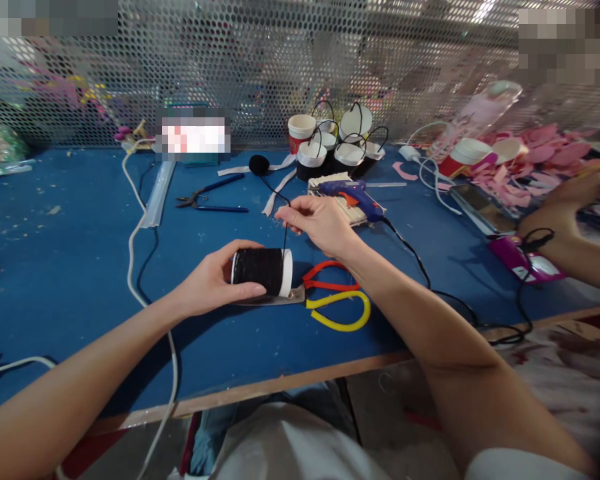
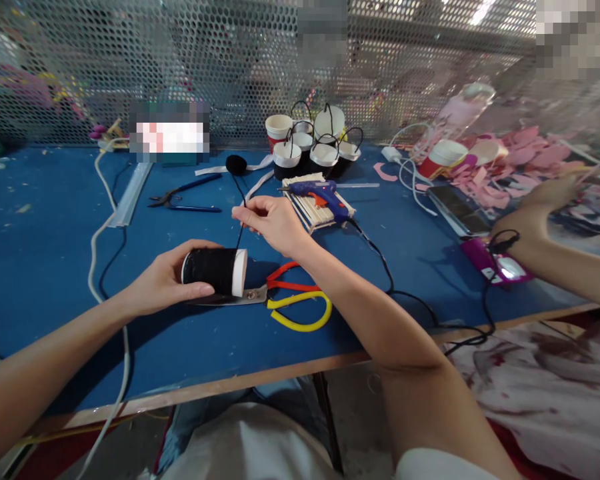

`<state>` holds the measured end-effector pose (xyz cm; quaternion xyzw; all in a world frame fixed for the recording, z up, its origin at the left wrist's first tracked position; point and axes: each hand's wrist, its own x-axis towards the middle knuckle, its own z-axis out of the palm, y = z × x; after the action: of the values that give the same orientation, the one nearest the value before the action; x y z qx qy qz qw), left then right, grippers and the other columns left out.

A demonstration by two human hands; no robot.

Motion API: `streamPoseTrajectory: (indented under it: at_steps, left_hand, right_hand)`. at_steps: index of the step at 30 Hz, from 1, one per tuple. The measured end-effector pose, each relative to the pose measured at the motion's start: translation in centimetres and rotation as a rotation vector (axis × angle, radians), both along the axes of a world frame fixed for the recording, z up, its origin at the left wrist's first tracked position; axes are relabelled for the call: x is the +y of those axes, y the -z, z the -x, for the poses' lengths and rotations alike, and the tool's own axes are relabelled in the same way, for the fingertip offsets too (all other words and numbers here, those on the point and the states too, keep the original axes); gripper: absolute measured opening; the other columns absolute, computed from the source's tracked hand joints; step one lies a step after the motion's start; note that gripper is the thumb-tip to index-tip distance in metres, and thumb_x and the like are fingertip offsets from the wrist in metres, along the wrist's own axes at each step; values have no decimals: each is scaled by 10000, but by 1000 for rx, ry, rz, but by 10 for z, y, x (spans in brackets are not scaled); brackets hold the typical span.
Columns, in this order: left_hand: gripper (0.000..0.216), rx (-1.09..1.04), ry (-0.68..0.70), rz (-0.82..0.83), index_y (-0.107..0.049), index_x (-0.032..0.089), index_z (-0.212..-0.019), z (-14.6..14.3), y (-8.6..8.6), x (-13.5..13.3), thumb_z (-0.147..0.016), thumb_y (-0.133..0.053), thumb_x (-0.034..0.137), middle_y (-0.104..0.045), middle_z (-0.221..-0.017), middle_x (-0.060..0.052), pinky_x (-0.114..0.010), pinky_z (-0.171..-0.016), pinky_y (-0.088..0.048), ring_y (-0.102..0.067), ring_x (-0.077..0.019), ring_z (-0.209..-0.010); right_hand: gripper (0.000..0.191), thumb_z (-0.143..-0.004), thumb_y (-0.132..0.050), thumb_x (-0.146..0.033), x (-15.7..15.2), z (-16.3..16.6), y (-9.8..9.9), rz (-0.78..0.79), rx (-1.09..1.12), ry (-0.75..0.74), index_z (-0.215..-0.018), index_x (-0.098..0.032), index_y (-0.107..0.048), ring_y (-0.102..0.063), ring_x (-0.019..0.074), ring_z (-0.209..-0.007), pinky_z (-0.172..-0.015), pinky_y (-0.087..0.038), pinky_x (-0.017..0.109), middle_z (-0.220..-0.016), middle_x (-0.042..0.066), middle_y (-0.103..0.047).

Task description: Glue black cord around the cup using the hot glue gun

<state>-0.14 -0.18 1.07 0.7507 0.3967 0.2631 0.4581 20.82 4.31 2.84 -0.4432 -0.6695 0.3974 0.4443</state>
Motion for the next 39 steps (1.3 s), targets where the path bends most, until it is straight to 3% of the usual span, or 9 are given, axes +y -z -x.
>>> streamPoseTrajectory:
  at_steps: [9,26,39]
  left_hand:
    - [587,78,36,-241,-440,215,-1178,0,-1,-4,-673,-687,382,-554,-1071,-52,-262,-734,-489,-568,-171,-870]
    - [588,-9,64,-488,-436,216,-1183,0,5,-1,-672,-707,321,-515,-1132,-90,-383,-900,-424,-501,-231,-1055]
    - [599,-42,65,-520,-440,215,-1185,-1,7,0,-662,-722,295,-511,-1153,-102,-403,-928,-404,-490,-232,-1078]
  right_hand:
    - [316,-712,-612,-445,-5,3,0,-14,-73,-47,-622,-144,-576,-464,77,-528,-518,-376,220,-570,-12,-545]
    - [344,-712,-595,-449,-10,5,1,33,-219,-91,-590,-128,-573,-364,71,-526,-504,-297,230,-544,-28,-439]
    - [340,-717,-588,-443,-10,4,-2,16,-236,-84,-574,-135,-559,-347,69,-517,-504,-280,234,-526,-36,-412]
